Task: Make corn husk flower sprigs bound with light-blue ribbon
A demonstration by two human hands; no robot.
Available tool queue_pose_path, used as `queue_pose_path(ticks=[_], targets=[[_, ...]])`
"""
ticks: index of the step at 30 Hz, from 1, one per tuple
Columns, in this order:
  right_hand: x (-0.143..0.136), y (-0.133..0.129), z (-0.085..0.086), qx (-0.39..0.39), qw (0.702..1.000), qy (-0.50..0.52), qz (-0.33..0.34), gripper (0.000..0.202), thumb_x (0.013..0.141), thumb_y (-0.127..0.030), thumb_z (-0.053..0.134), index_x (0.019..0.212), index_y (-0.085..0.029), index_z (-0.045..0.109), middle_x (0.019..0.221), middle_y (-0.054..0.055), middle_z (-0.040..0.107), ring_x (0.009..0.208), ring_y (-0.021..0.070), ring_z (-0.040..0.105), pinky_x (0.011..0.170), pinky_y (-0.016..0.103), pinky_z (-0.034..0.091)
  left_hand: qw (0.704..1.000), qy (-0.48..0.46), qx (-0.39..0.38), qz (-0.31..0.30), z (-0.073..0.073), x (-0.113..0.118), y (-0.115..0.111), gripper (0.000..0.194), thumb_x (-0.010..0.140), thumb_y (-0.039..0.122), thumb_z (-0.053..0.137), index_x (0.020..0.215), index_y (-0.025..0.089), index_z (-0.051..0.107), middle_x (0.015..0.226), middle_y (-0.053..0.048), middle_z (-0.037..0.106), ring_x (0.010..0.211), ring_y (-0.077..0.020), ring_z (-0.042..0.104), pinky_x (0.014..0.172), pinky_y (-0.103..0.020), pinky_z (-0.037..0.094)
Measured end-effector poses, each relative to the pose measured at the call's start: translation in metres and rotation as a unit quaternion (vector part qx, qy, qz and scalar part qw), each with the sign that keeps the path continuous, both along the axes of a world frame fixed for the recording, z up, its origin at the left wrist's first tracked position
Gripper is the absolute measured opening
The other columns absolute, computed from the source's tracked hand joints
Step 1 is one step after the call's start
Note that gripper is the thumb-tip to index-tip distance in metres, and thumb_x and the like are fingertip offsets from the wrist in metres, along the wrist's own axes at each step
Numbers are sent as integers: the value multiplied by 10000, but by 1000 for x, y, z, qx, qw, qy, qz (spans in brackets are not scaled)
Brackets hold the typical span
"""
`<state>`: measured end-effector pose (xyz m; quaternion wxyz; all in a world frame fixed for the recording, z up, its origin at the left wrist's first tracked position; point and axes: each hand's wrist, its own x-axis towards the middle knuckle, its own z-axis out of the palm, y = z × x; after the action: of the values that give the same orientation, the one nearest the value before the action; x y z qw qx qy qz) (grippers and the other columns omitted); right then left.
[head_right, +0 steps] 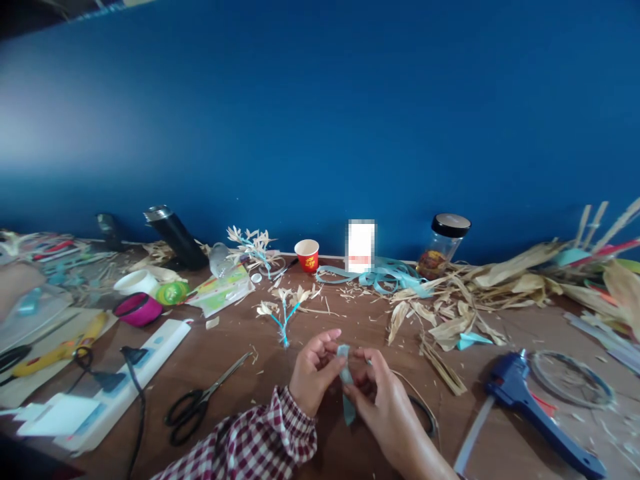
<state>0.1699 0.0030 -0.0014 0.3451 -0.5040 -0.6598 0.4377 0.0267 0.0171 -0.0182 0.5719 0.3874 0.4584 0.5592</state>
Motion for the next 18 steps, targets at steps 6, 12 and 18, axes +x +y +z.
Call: queue_pose_path(ticks=[6, 12, 18], targets=[[5, -1, 10, 9, 998, -53, 31, 169, 831, -338, 511, 817, -190, 591, 743, 27, 671, 692, 175, 625, 634, 232, 473, 999, -11, -27, 16, 3, -1, 2, 434, 664, 284, 731, 1060, 130, 641, 719, 13, 576, 556, -75, 515, 516, -211, 463], [13, 1, 10, 36, 993, -95, -56, 233, 858, -404, 466, 831, -206, 587, 693, 4, 635, 620, 158, 589, 536, 209, 435, 999, -1, -46, 15, 4, 1, 1, 313, 663, 361, 728, 847, 112, 680, 585, 28, 560, 464, -71, 512, 463, -209, 466], [17, 2, 6, 54, 990, -113, -68, 253, 861, -431, 479, 801, -213, 593, 646, 2, 621, 592, 162, 575, 559, 219, 449, 996, -21, -73, 53, 0, 1, 4, 411, 654, 466, 718, 838, 105, 654, 539, 24, 577, 487, -85, 538, 473, -204, 481]])
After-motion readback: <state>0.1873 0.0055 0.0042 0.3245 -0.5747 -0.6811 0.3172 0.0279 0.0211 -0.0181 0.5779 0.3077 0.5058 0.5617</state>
